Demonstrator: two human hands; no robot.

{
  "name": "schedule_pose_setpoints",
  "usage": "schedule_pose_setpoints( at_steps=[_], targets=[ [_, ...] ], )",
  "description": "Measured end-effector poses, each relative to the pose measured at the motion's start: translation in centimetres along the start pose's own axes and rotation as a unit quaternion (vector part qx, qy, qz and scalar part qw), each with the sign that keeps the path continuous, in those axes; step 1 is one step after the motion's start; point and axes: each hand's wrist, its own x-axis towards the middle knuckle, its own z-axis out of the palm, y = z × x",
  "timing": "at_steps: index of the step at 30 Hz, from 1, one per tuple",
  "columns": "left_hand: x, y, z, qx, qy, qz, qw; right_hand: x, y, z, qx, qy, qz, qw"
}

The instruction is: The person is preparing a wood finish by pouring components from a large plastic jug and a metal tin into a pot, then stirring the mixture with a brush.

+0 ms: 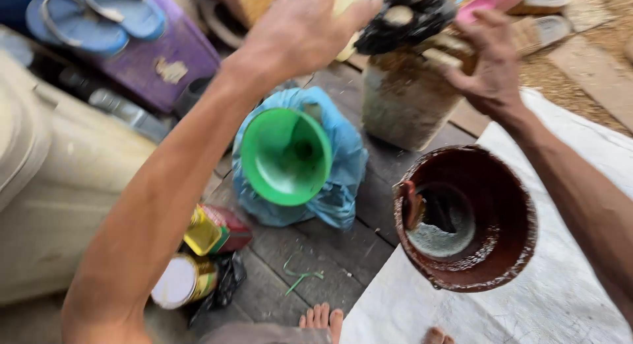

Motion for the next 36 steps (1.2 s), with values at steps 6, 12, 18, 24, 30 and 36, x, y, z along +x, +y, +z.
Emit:
schedule_pose_setpoints(
  at_steps=[6,12,18,24,30,36],
  targets=[
    [-21.4,-2.7,-6.8,0.100,0.097,-0.093,0.986,0.4,-4.4,-5.5,-0.049,-0.005,-0.029,0.998],
    [-31.2,-11.5,0.6,0.140,-0.119,-0.471,0.863,-9.6,-2.3,-7.9,0.054,-0.115,0.379,0.917],
    [-33.5,-15.4,3.6,0.082,-0.120,-0.488,0.861,-10.3,-25.2,-9.7,0.209,-0.138,0.128,0.960],
    [-34.6,-17.6,4.0,0.105,-0.108,-0.401,0.903,-16.9,-31.0,1.9,0.309,-0.246,0.109,0.912],
    [-34.5,-13.9,4.0,0.116,-0.148,-0.359,0.914,-18.6,-33.5,9.8,0.321,-0.344,0.163,0.867],
    [-32.6,-4.9,2.2,0.139,-0.137,-0.281,0.940,-18.3,-35.9,12.2,0.286,-0.241,0.120,0.920]
  ],
)
